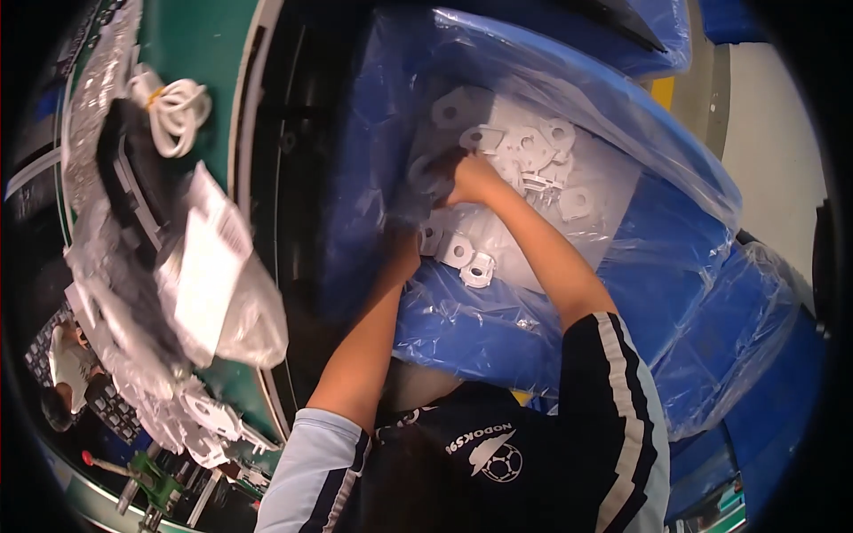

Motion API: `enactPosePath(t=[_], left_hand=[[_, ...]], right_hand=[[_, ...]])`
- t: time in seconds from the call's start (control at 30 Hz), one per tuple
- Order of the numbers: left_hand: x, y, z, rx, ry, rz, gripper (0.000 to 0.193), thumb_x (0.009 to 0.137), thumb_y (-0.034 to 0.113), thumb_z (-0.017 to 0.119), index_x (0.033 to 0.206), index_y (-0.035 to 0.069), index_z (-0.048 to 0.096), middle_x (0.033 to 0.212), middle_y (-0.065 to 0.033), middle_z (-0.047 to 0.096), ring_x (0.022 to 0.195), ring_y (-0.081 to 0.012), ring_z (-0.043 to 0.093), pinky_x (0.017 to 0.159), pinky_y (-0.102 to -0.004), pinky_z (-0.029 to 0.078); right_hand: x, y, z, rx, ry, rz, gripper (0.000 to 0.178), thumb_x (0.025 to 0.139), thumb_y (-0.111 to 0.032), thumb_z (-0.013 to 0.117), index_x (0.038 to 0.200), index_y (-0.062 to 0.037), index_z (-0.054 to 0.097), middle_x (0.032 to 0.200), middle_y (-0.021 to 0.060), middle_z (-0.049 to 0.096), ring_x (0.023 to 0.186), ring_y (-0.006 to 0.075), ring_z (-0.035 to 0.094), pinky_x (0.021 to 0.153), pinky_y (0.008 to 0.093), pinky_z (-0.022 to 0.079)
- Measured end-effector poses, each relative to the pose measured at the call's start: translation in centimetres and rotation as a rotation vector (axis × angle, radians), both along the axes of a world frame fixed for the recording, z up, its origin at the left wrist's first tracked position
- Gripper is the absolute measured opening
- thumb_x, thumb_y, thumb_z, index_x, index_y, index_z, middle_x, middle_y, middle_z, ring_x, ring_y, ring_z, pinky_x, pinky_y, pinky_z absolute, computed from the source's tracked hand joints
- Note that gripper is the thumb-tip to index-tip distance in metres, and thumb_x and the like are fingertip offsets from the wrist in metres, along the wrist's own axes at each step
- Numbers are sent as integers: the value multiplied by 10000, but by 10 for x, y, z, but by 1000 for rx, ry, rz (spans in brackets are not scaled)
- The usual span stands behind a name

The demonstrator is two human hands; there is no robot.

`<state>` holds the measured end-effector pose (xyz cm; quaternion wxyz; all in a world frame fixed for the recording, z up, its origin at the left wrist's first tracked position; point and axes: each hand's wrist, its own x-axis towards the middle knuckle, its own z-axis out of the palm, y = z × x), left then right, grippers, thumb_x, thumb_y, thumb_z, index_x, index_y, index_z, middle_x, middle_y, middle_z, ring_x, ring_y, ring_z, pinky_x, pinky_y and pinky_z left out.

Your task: Assemble small plastic components using a press machine and then sort items into a storage bin.

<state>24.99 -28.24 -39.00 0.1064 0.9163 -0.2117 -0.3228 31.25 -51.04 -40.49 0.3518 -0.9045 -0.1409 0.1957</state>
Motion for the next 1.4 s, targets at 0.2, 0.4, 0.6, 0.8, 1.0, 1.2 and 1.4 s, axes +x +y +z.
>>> enactPosePath(t=[0.2, 0.4, 0.6, 0.8, 1.0, 1.2, 1.4], left_hand=[[9, -8, -6, 217, 60, -220, 334, 795, 141, 544, 1111, 40, 585, 1181, -171, 537, 1136, -343, 476, 996, -455, 338], [4, -14, -11, 167, 33, -240, 275, 765, 145, 558, 1012, 54, 634, 1061, -158, 605, 990, -310, 579, 879, -475, 410], [-10, -5, -41, 44, -27, -165, 204, 724, 160, 576, 851, 29, 669, 837, -174, 649, 751, -320, 643, 733, -447, 480], [-16, -11, -46, -111, 184, 324, 366, 642, 196, 664, 936, -18, 619, 925, -211, 627, 873, -364, 609, 774, -378, 486], [-17, -21, -36, -420, 687, 690, 525, 561, 222, 748, 1004, -20, 605, 899, -167, 630, 831, -270, 605, 749, -329, 467], [-11, -44, -24, -203, 825, 559, 275, 607, 229, 701, 724, 7, 588, 697, -125, 598, 656, -192, 569, 621, -324, 447], [35, -40, 9, -269, 1030, 737, 350, 697, 193, 669, 996, 18, 621, 827, -60, 634, 717, -137, 583, 601, -271, 447]], right_hand=[[-49, -23, 1, 170, 88, -400, 547, 657, -368, 727, 1116, -104, 589, 1055, 131, 566, 1022, 331, 515, 899, 410, 400], [-72, -33, 5, 718, 185, -960, 261, 860, -194, 568, 1001, 20, 619, 876, 72, 652, 816, 141, 590, 737, 267, 455], [-110, -120, 31, 498, 354, -1326, 365, 885, -289, 548, 956, 60, 630, 852, 111, 645, 793, 158, 576, 724, 286, 445], [-97, -147, 9, -409, 93, -1070, 651, 769, -439, 667, 1209, 12, 503, 1202, 247, 499, 1093, 329, 495, 915, 379, 390], [-80, -131, -6, -199, 36, -973, 981, 639, -415, 775, 1364, 26, 282, 1321, 262, 400, 1210, 341, 429, 1011, 383, 331], [-115, -112, 3, -8, 85, -915, 927, 600, -254, 815, 1319, 30, 305, 1195, 222, 490, 1109, 296, 499, 939, 340, 394], [-126, -104, -16, 298, 249, -1006, 807, 634, -172, 805, 1287, -46, 348, 1123, 133, 503, 1058, 220, 506, 892, 309, 412]])
